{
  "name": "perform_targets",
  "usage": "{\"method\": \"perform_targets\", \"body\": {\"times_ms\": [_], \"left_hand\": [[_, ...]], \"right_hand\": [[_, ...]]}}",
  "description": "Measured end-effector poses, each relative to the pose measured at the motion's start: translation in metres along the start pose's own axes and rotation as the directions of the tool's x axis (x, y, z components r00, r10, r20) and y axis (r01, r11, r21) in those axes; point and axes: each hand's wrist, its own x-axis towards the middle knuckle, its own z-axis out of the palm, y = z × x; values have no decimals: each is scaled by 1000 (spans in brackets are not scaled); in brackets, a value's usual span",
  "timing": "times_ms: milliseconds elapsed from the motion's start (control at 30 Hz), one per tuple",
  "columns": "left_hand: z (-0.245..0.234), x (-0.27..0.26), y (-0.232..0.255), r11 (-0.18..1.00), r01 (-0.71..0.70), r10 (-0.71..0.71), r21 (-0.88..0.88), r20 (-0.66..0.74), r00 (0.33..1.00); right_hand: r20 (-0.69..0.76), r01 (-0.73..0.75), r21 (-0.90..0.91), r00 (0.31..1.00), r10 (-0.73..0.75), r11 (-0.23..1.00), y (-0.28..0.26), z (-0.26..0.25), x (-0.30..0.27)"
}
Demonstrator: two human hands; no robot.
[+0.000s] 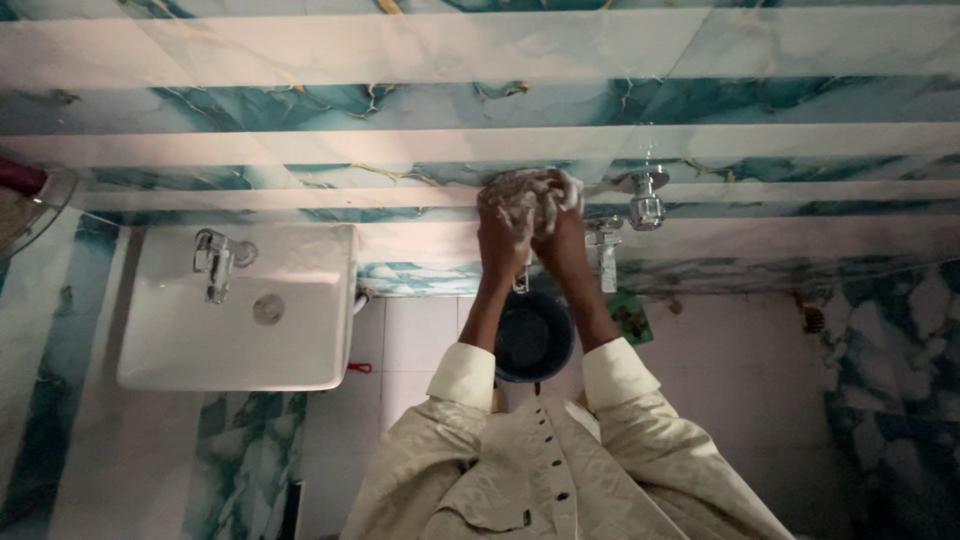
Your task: The person wipes the inside and outside of a bathroom sink and several wall-mounted chrome faucets using a cloth.
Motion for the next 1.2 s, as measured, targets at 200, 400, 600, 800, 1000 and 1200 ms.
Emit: {"method": "perform_targets", "body": {"times_ms": [200,400,600,800,1000,1200], "left_hand": [[33,-4,-111,934,238,-211,-265,125,969],[40,0,-128,562,591,-481,-579,352,803],[-9,-6,-27,936,305,-261,-174,238,936],[0,-12,-11,993,-46,57,-105,108,993],[-3,-17,-3,984,-47,72,-171,143,987],[-9,-20,2,968,-68,106,-241,150,983]], "right_hand": [[109,203,-291,978,-178,935,-7,12,10],[111,85,-22,990,-82,996,-13,2,11],[-157,-12,151,987,36,988,-21,18,-10],[-177,8,55,984,2,998,6,23,-19],[-108,-19,70,994,27,997,15,23,-23],[-106,-79,55,991,84,995,15,27,-22]]}}
